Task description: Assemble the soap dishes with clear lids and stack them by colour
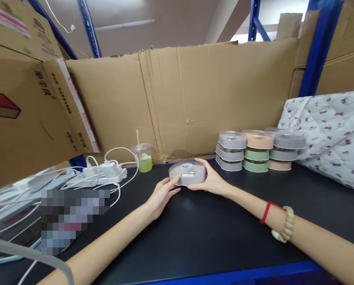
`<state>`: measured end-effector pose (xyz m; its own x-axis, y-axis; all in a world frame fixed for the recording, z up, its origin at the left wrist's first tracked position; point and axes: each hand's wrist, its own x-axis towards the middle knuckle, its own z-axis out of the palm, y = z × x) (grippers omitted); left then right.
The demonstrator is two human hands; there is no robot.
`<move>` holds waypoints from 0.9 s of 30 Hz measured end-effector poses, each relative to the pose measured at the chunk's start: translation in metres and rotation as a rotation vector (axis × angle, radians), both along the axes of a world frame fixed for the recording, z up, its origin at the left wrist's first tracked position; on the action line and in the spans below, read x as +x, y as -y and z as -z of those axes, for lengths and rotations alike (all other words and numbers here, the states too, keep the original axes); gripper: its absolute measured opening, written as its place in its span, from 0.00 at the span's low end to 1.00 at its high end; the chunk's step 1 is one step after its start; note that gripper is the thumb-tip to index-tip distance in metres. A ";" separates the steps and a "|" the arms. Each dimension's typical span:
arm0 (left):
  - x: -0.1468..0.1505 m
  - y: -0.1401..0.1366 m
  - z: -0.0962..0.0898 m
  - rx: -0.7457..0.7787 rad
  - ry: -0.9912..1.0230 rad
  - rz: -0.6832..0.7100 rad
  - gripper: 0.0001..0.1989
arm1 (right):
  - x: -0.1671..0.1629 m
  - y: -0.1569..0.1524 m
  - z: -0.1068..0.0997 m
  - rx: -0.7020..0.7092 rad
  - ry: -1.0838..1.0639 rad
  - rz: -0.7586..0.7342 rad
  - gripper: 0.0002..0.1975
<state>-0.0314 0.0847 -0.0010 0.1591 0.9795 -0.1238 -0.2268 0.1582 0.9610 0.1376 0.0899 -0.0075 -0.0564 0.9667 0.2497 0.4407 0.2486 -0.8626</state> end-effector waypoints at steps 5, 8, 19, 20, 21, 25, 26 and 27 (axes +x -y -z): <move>0.002 0.004 -0.002 0.062 -0.225 -0.209 0.32 | 0.007 0.002 -0.004 0.054 0.530 0.326 0.47; 0.002 0.005 -0.003 0.055 -0.217 -0.217 0.26 | 0.011 0.005 -0.009 0.036 0.715 0.391 0.38; 0.004 0.010 -0.002 0.059 -0.108 -0.262 0.11 | 0.018 -0.005 -0.004 0.417 1.015 0.104 0.28; 0.004 0.010 -0.002 0.055 -0.097 -0.255 0.10 | 0.018 -0.006 -0.002 0.401 1.031 0.084 0.28; 0.004 0.010 -0.001 0.050 -0.090 -0.249 0.10 | 0.019 -0.006 -0.001 0.373 1.045 0.091 0.28; 0.003 0.009 0.000 0.054 -0.082 -0.236 0.09 | 0.023 -0.008 -0.003 0.249 1.093 0.224 0.28; 0.003 0.009 0.000 0.054 -0.084 -0.235 0.09 | 0.024 -0.008 -0.004 0.222 1.107 0.256 0.28; 0.003 0.009 0.000 0.054 -0.086 -0.233 0.09 | 0.025 -0.008 -0.005 0.204 1.119 0.280 0.28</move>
<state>-0.0283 0.0754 -0.0011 -0.0809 0.9940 -0.0738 -0.1687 0.0594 0.9839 0.1630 0.0981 -0.0028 -0.1343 0.9279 0.3478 0.9901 0.1111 0.0858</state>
